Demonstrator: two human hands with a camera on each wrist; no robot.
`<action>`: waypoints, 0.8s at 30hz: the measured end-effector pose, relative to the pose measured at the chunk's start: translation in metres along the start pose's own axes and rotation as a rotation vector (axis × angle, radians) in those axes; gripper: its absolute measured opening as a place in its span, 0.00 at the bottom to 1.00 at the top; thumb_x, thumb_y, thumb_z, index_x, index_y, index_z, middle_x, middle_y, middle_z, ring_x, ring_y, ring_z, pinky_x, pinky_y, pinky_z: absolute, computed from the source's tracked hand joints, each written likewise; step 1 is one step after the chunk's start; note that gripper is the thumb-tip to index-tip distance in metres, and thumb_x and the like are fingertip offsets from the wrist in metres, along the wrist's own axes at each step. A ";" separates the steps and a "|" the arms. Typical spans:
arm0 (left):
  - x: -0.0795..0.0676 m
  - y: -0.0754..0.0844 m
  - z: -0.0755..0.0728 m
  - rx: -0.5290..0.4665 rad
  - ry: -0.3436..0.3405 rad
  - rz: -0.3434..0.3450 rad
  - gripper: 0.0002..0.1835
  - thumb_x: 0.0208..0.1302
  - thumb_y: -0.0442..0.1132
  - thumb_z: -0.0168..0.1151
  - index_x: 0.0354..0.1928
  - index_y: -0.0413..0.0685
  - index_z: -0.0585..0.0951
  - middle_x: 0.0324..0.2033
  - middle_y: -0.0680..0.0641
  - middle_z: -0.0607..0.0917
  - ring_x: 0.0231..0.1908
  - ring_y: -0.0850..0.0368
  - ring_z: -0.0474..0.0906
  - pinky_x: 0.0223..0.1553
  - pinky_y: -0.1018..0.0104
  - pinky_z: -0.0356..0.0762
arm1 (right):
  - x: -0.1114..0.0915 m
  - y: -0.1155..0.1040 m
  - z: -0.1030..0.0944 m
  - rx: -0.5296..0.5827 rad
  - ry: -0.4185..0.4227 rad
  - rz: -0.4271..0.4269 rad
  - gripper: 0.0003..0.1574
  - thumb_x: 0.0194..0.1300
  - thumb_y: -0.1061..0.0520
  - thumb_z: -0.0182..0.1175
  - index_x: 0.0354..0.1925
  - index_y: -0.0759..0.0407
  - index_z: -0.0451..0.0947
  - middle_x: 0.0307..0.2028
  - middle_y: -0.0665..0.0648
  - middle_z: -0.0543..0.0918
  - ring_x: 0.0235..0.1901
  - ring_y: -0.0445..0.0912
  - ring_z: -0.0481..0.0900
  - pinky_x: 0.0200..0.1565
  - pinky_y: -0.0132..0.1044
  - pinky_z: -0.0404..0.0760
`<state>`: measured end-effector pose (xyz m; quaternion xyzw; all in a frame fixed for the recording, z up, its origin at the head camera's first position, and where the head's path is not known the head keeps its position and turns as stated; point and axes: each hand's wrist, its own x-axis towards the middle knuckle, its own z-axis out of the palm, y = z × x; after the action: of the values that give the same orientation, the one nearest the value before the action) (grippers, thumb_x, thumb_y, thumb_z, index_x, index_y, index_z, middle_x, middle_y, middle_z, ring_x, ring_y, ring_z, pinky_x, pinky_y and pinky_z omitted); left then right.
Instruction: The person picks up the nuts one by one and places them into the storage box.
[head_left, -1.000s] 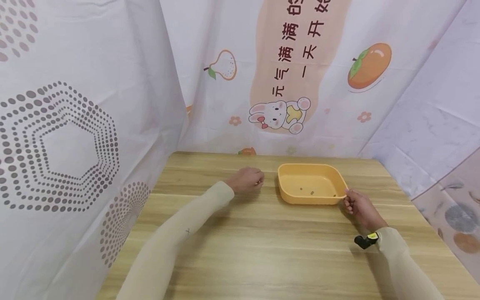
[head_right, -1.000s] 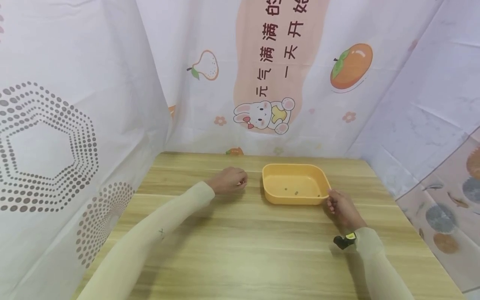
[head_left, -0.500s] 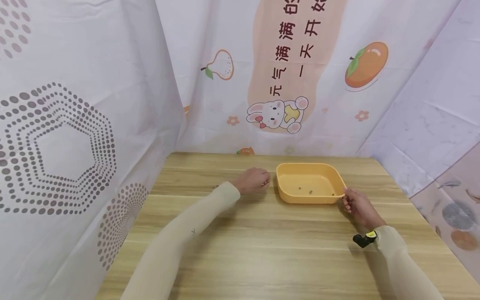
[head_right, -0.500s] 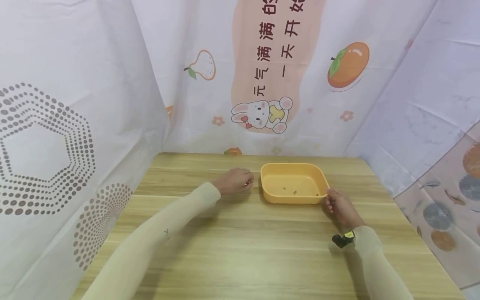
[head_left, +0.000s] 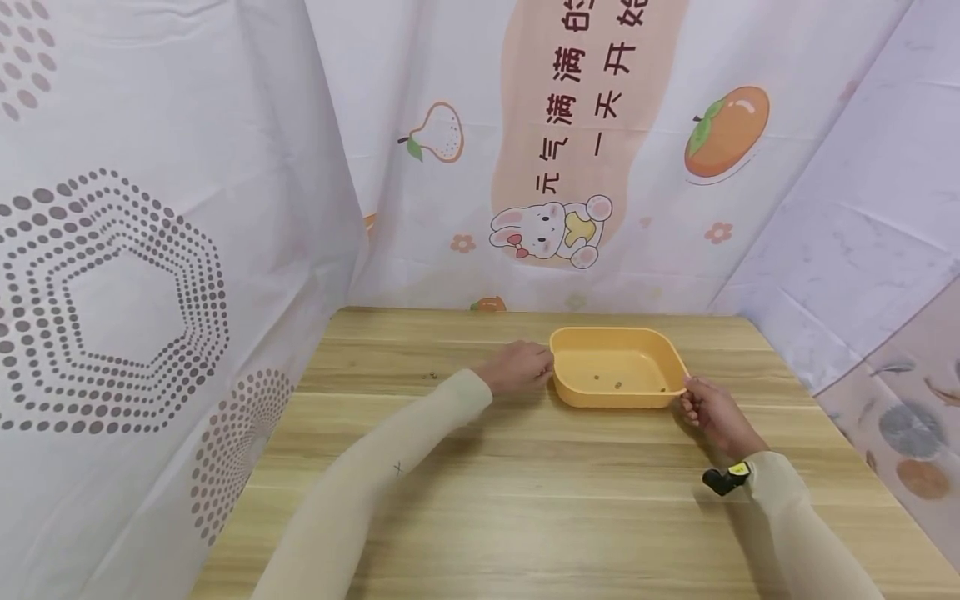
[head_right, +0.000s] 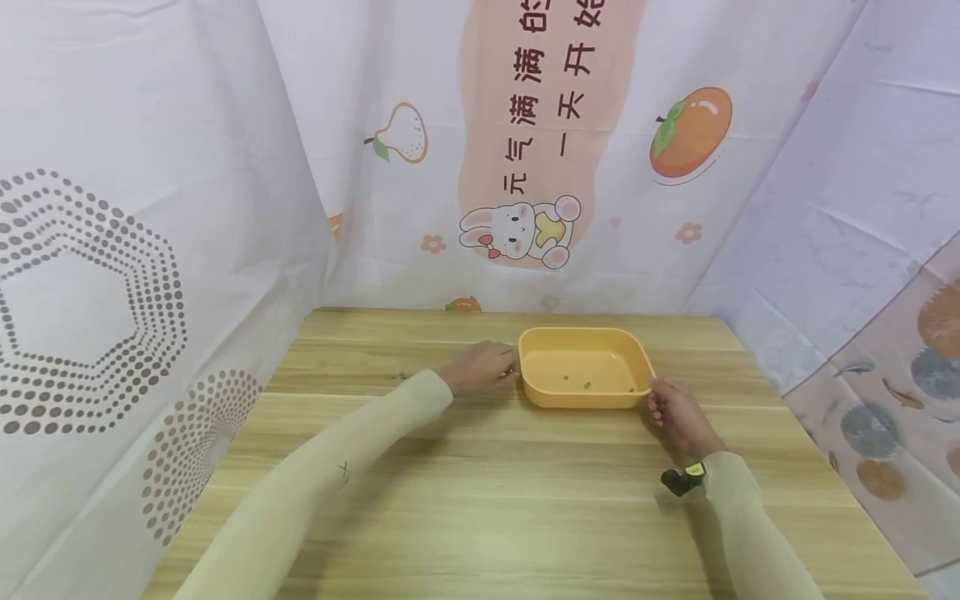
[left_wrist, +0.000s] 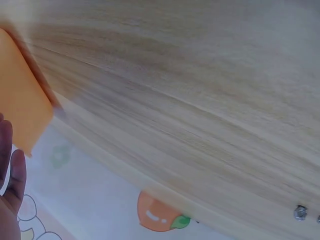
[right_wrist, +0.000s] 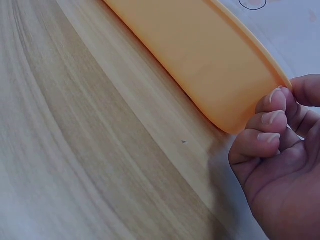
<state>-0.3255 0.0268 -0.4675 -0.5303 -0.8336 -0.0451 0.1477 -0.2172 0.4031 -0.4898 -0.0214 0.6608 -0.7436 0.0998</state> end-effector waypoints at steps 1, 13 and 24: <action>0.000 0.000 0.001 0.001 0.011 0.009 0.06 0.67 0.40 0.53 0.33 0.50 0.78 0.29 0.56 0.79 0.28 0.65 0.73 0.33 0.73 0.72 | 0.000 0.000 0.000 0.002 0.000 -0.002 0.18 0.77 0.53 0.41 0.31 0.62 0.66 0.23 0.51 0.73 0.21 0.40 0.68 0.22 0.30 0.70; 0.007 0.002 -0.004 -0.009 0.084 -0.020 0.07 0.66 0.39 0.52 0.31 0.51 0.78 0.27 0.55 0.78 0.26 0.66 0.72 0.29 0.74 0.71 | 0.000 -0.003 0.001 0.014 -0.001 -0.003 0.19 0.77 0.53 0.41 0.30 0.63 0.65 0.23 0.52 0.73 0.20 0.40 0.68 0.22 0.30 0.69; 0.014 0.010 -0.004 0.000 0.034 -0.018 0.09 0.67 0.42 0.52 0.36 0.51 0.81 0.32 0.55 0.81 0.31 0.65 0.75 0.36 0.73 0.74 | 0.008 0.013 -0.010 0.000 0.020 0.003 0.20 0.77 0.51 0.40 0.30 0.61 0.65 0.22 0.50 0.72 0.18 0.39 0.67 0.21 0.29 0.68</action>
<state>-0.3213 0.0428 -0.4604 -0.5218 -0.8358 -0.0556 0.1613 -0.2249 0.4103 -0.5047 -0.0130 0.6620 -0.7435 0.0943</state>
